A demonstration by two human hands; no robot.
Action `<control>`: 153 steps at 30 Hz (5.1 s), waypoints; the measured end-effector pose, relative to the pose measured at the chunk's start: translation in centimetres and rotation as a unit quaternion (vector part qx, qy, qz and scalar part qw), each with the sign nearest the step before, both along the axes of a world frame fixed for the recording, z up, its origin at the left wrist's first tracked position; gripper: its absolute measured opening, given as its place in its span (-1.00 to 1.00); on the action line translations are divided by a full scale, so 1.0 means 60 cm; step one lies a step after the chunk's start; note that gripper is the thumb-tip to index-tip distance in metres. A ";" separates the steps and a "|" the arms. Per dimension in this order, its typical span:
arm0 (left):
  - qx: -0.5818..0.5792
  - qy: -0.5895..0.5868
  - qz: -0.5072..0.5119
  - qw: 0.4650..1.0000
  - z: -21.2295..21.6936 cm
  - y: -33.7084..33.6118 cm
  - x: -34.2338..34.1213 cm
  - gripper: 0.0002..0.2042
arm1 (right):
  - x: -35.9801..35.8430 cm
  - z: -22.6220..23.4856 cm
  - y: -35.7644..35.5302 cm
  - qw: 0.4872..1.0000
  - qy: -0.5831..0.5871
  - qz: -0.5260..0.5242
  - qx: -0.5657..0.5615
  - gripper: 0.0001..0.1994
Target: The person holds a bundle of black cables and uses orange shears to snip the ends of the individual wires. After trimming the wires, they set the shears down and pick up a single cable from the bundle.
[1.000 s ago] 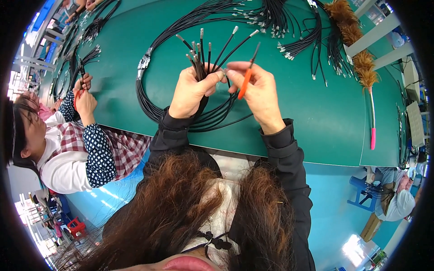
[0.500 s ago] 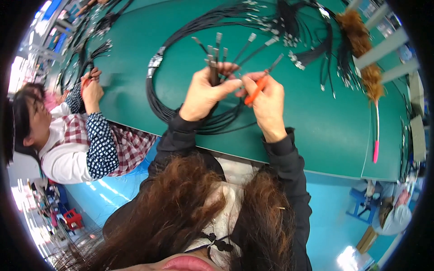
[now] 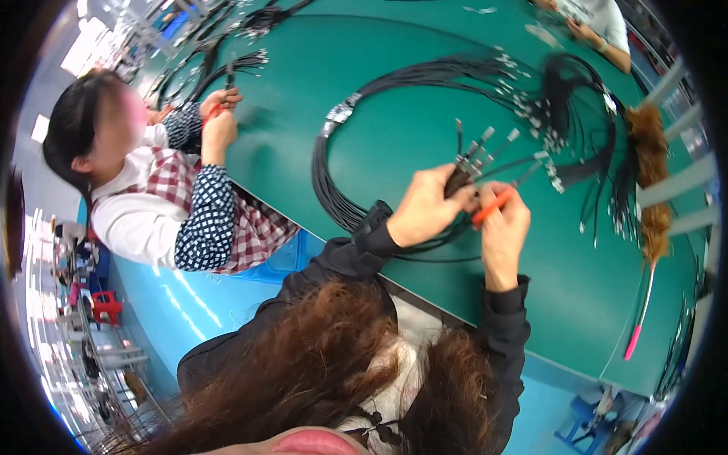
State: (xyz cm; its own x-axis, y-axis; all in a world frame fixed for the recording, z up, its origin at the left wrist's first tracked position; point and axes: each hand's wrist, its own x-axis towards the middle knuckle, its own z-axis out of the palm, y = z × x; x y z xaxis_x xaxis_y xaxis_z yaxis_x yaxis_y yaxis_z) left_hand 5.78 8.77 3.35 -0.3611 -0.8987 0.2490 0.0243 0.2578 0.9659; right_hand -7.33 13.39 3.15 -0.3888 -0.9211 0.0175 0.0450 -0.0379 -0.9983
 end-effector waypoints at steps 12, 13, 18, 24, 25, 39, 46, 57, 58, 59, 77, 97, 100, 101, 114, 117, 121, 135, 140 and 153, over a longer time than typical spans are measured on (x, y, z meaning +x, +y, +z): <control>0.111 0.011 -0.041 0.993 -0.004 -0.021 0.011 -0.89 | -0.033 0.033 0.000 0.996 -0.087 0.029 0.000 -0.75; 0.108 0.011 -0.041 0.993 -0.004 -0.019 0.010 -0.89 | -0.035 0.038 0.002 0.996 -0.074 0.047 0.015 -0.75; 0.082 -0.009 -0.022 0.996 -0.005 -0.008 0.005 -0.88 | -0.037 0.034 0.000 0.992 -0.029 0.104 0.066 -0.77; 0.074 -0.046 -0.033 0.996 -0.010 -0.005 0.006 -0.86 | -0.035 0.032 -0.004 0.989 -0.020 0.113 0.096 -0.81; 0.067 -0.051 -0.033 0.996 -0.009 -0.005 0.005 -0.86 | -0.033 0.029 -0.004 0.990 -0.027 0.107 0.087 -0.81; 0.056 -0.049 -0.022 0.997 -0.012 -0.006 -0.003 -0.88 | -0.014 0.012 -0.008 0.996 -0.049 0.057 0.039 -0.84; 0.136 -0.011 -0.070 0.988 0.001 -0.008 -0.006 -0.78 | -0.014 0.006 -0.012 0.997 -0.063 0.037 0.001 -0.85; 0.163 0.029 -0.105 0.981 -0.021 -0.011 -0.008 -0.80 | -0.023 0.007 -0.014 0.992 -0.116 0.047 0.021 -0.87; 0.147 0.025 -0.106 0.983 -0.023 -0.011 -0.007 -0.81 | -0.025 0.005 -0.014 0.991 -0.120 0.050 0.028 -0.87; 0.147 0.024 -0.108 0.983 -0.022 -0.010 -0.007 -0.81 | -0.026 0.005 -0.014 0.990 -0.125 0.053 0.033 -0.87; 0.152 0.075 -0.118 0.978 -0.008 -0.029 0.010 -0.85 | -0.039 0.027 0.051 0.969 -0.042 0.213 0.115 -0.43; 0.148 0.060 -0.116 0.980 -0.010 -0.029 0.000 -0.89 | -0.036 0.020 0.039 0.926 -0.173 0.288 0.174 -0.38; 0.152 0.058 -0.116 0.980 -0.010 -0.026 0.004 -0.89 | -0.032 0.015 0.042 0.930 -0.164 0.284 0.164 -0.37; 0.154 0.057 -0.116 0.980 -0.009 -0.026 0.005 -0.89 | -0.033 0.012 0.042 0.930 -0.159 0.288 0.167 -0.38; 0.172 0.054 -0.116 0.977 -0.022 -0.053 -0.027 -0.91 | -0.065 0.011 0.016 0.931 -0.123 0.282 0.195 -0.43; 0.178 0.070 -0.093 0.977 -0.033 -0.076 -0.005 -0.91 | -0.046 -0.006 -0.014 0.927 -0.116 0.308 0.179 -0.46; 0.175 0.053 -0.070 0.981 -0.057 -0.089 0.006 -0.90 | -0.034 -0.040 -0.029 0.935 -0.155 0.281 0.151 -0.50; 0.197 0.083 -0.064 0.975 -0.059 -0.097 -0.005 -0.87 | -0.079 -0.023 -0.027 0.972 -0.014 0.166 0.166 -0.64; 0.175 0.062 -0.079 0.979 -0.042 -0.092 -0.016 -0.92 | -0.146 -0.023 0.005 0.906 0.381 0.078 0.168 -0.68; 0.156 0.080 -0.075 0.982 -0.048 -0.092 -0.004 -0.93 | -0.354 0.037 -0.022 0.695 0.709 0.051 0.107 -0.80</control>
